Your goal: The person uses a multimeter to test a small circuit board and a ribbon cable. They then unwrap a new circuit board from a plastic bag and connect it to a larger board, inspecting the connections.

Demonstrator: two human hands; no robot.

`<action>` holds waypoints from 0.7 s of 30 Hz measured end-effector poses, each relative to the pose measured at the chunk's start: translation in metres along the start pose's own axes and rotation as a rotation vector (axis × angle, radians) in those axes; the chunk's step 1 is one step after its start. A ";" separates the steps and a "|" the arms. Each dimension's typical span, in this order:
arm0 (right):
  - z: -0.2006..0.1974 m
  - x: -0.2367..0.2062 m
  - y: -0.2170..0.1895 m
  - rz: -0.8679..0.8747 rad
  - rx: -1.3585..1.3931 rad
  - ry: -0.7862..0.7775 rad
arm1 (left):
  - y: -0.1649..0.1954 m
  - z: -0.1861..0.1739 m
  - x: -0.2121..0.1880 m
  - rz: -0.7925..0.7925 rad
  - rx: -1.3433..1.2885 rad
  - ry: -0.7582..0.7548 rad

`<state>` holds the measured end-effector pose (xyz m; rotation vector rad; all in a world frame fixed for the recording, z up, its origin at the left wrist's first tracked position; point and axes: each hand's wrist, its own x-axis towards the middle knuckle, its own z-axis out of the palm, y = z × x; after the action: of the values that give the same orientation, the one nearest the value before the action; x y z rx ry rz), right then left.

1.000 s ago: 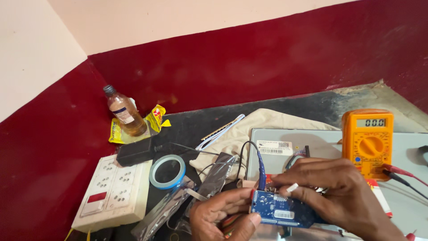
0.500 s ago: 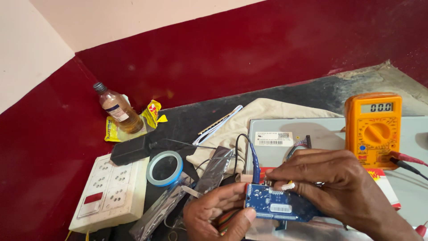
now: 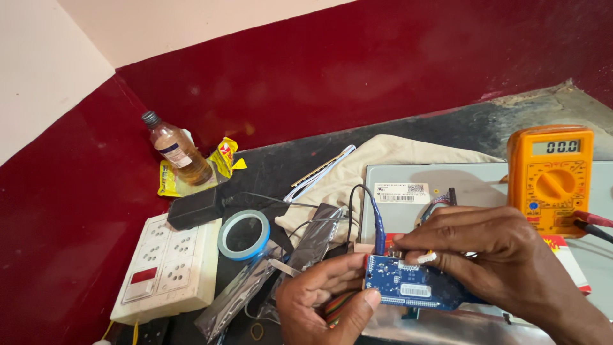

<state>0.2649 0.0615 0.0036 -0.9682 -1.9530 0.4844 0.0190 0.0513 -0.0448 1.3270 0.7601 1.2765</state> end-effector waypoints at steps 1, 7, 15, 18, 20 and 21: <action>0.000 0.000 0.000 0.002 0.007 -0.001 | 0.000 -0.001 0.000 0.002 0.014 -0.001; 0.000 -0.001 0.001 -0.007 -0.004 -0.004 | -0.003 -0.002 0.000 0.034 0.034 -0.023; 0.000 -0.002 0.005 0.006 -0.019 -0.010 | -0.004 -0.002 -0.001 0.031 0.045 -0.011; 0.000 -0.002 0.005 0.038 -0.019 -0.020 | -0.003 -0.003 0.000 0.012 0.045 -0.007; 0.001 -0.003 0.006 0.027 -0.022 -0.019 | -0.003 -0.003 0.000 0.001 0.042 -0.008; 0.001 -0.003 0.006 0.017 -0.025 -0.017 | -0.002 -0.004 0.000 -0.004 0.040 -0.009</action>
<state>0.2675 0.0631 -0.0024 -1.0003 -1.9721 0.4800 0.0160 0.0527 -0.0478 1.3618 0.7858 1.2568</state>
